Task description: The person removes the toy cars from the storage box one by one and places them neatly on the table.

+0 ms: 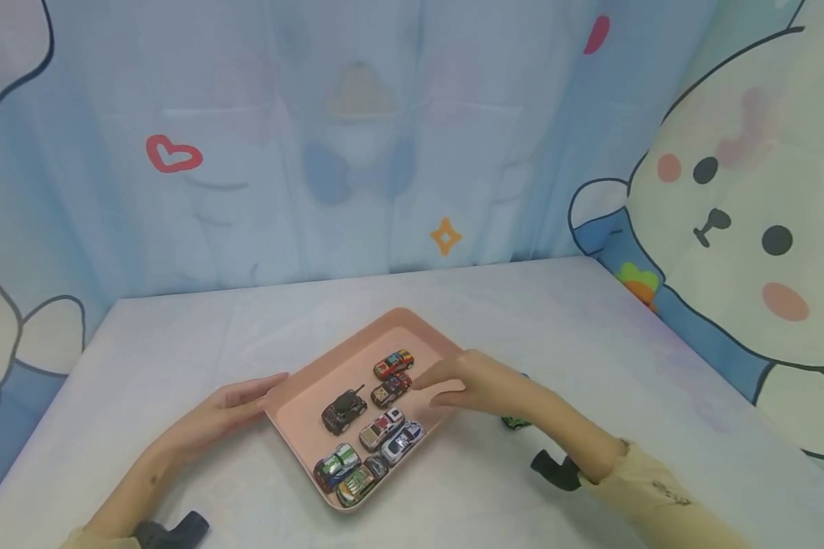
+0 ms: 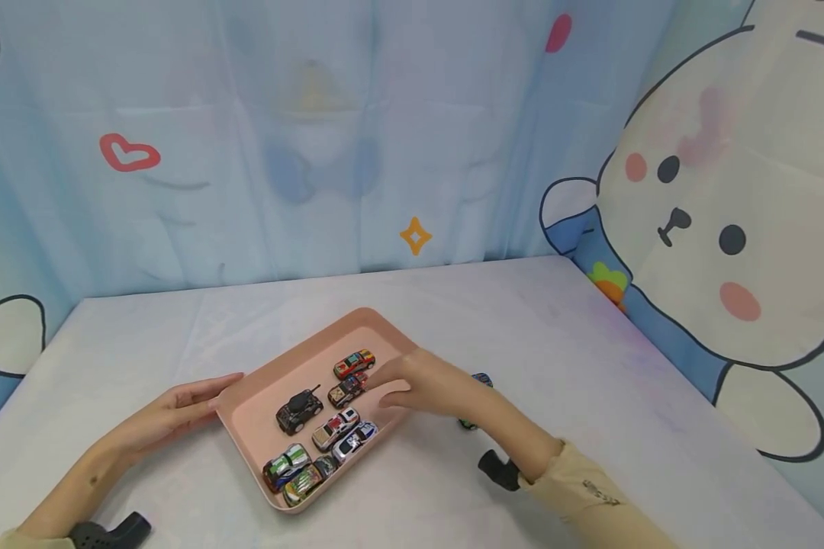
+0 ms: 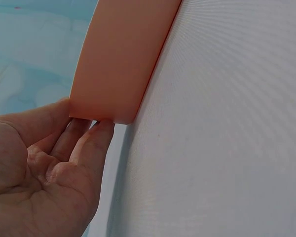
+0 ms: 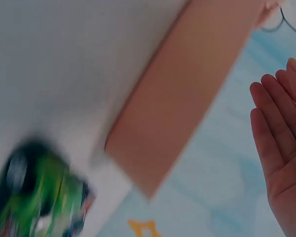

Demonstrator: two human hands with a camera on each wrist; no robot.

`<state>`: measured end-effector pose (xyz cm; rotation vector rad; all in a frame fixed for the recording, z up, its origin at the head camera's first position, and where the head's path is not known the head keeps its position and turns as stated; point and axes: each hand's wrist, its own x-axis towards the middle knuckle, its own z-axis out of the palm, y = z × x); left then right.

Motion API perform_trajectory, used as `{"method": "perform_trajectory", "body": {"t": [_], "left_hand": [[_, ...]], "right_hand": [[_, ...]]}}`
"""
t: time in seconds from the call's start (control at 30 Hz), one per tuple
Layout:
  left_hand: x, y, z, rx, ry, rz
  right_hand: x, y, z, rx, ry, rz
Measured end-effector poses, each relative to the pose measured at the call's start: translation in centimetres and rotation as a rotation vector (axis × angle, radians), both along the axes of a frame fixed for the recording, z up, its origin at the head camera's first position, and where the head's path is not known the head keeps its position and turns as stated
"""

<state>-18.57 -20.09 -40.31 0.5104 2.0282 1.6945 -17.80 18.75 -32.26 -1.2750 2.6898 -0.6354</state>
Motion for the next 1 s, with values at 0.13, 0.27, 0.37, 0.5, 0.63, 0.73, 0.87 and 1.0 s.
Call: {"method": "perform_trajectory", "body": {"t": [0.13, 0.27, 0.37, 0.5, 0.63, 0.73, 0.87, 1.0], "left_hand": [[-0.1, 0.0, -0.1, -0.001, 0.009, -0.001], [-0.1, 0.0, -0.1, 0.003, 0.006, -0.003], [0.0, 0.1, -0.1, 0.000, 0.000, -0.002], [0.0, 0.1, 0.1, -0.002, -0.005, -0.004], [-0.1, 0.1, 0.1, 0.006, -0.007, -0.006], [-0.2, 0.0, 0.1, 0.011, -0.010, -0.006], [-0.2, -0.1, -0.1, 0.010, -0.014, -0.005], [-0.3, -0.1, -0.2, 0.015, -0.015, -0.008]], "right_hand": [[-0.5, -2.9, -1.6, 0.043, -0.041, 0.062], [-0.9, -4.5, -2.7, 0.097, -0.034, 0.101], [-1.1, -5.1, -3.1, 0.122, -0.045, 0.144], [-1.1, -5.7, -3.3, 0.137, -0.046, 0.170], [-1.0, -6.1, -3.2, 0.161, -0.022, 0.164], [-0.9, -6.3, -3.2, 0.181, -0.009, 0.153], [-1.0, -6.5, -3.4, 0.193, 0.012, 0.157], [-1.1, -6.5, -3.5, 0.185, 0.028, 0.170]]}}
